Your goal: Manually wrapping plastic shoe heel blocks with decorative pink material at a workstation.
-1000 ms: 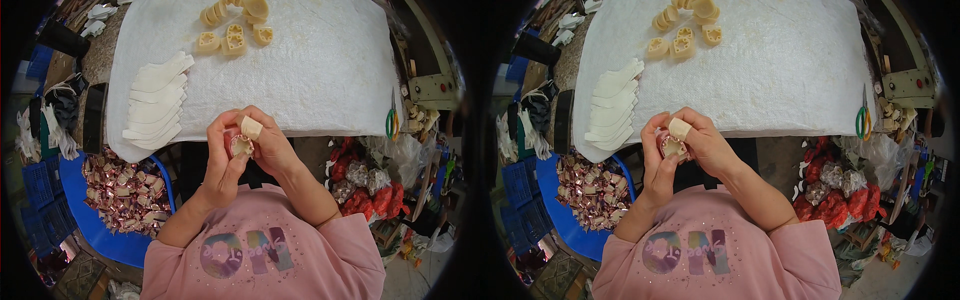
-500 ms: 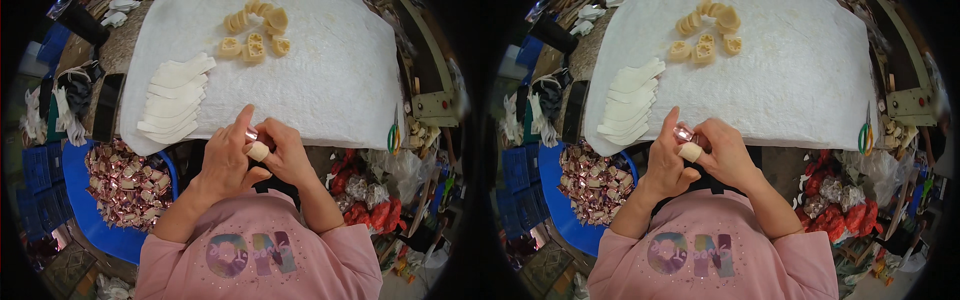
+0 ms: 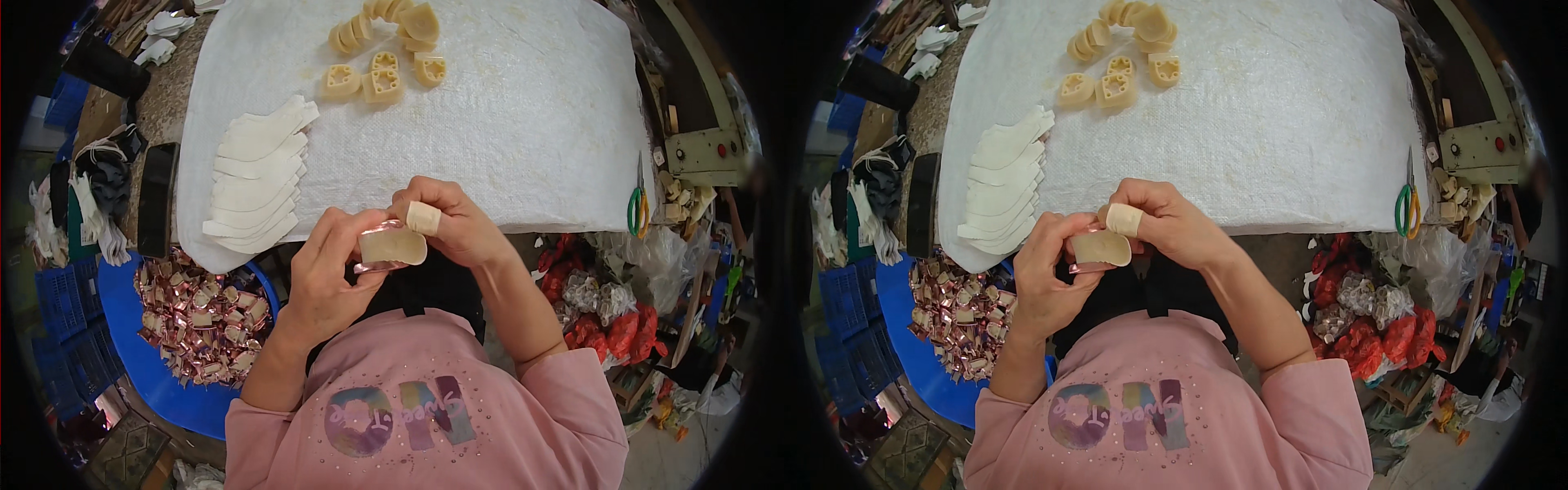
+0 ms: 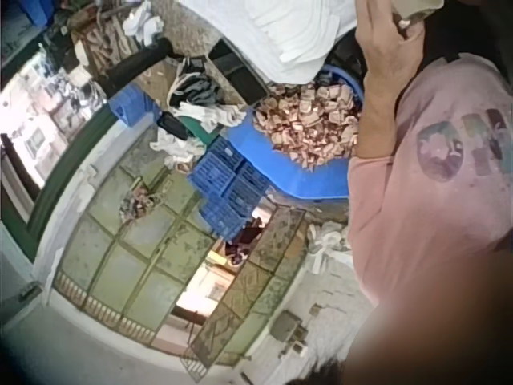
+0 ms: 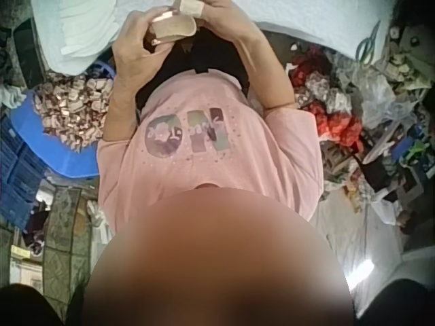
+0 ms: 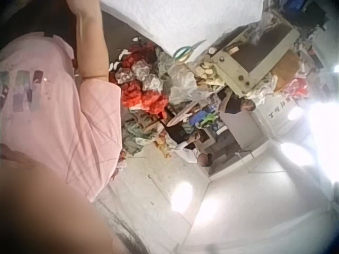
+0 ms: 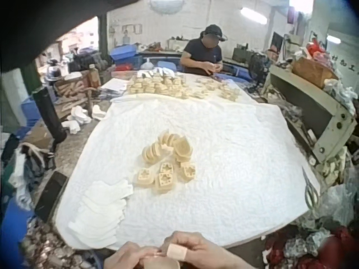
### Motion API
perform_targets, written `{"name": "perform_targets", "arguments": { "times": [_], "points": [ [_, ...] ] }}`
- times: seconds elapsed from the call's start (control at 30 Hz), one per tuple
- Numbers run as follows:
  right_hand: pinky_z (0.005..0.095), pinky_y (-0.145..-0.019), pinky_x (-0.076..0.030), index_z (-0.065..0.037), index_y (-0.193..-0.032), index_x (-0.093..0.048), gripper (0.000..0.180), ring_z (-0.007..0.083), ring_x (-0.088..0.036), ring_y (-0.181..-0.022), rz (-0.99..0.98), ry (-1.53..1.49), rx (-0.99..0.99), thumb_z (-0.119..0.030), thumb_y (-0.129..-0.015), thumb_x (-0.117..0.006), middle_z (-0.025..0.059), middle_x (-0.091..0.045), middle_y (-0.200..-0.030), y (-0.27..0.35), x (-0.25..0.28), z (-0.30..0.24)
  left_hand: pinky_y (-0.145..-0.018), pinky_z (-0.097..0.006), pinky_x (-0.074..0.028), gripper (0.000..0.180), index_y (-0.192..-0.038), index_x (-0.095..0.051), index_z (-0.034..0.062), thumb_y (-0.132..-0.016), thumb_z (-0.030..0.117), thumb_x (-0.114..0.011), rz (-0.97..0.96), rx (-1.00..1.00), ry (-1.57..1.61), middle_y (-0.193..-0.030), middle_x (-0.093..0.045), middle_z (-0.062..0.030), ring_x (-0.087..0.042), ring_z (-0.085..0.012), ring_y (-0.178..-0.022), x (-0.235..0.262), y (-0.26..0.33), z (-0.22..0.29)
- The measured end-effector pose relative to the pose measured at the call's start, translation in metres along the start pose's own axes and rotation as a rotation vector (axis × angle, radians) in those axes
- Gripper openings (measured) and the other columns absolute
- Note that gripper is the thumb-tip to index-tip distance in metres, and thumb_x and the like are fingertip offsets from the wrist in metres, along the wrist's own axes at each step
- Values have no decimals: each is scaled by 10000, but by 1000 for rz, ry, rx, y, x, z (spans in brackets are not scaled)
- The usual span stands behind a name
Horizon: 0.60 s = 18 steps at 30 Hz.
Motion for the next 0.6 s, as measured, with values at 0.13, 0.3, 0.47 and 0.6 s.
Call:
{"name": "perform_targets", "arguments": {
  "times": [0.13, 0.3, 0.47, 0.6],
  "points": [
    [270, -510, -418, -14, -795, -555, 165, 102, -517, -583, -37, 492, 211, -169, -846, -577, 35, -546, -672, 1, -3, -14, -524, -212, -442, 484, -1075, -548, 17, -641, -58, -749, 14, -49, -43, -829, -542, -60, -544, -107, -676, -4, 0, 0],
    [273, -561, -450, -15, -821, -574, 152, 117, -564, -627, 238, 797, 411, -164, -852, -578, 48, -581, -684, 6, -15, -9, -518, -196, -419, 466, -1002, -531, 23, -610, -3, -782, 70, -41, -66, -801, -559, -49, -526, -92, -624, -9, -3, -8],
    [256, -617, -470, -36, -944, -612, 132, 99, -564, -723, 74, 137, 188, -111, -924, -505, 13, -612, -808, 9, -9, -4, -504, -186, -407, 462, -911, -484, 17, -584, 49, -808, 141, -163, -131, -732, -557, -42, -509, -75, -574, -11, -5, -2],
    [241, -619, -455, -23, -987, -593, 170, 109, -570, -749, 60, 160, 234, -141, -936, -482, 36, -614, -868, 12, -12, 1, -486, -245, -441, 450, -880, -486, 9, -580, 75, -815, 219, -111, -149, -706, -551, -72, -549, -155, -547, -19, 1, 3]
  ]
}}
Point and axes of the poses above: each hand's wrist, its own y-axis away from the middle knuckle, its own x-axis out of the back of the hand, z = x × y, the point moved 3 cm from there along -y, towards the middle knuckle
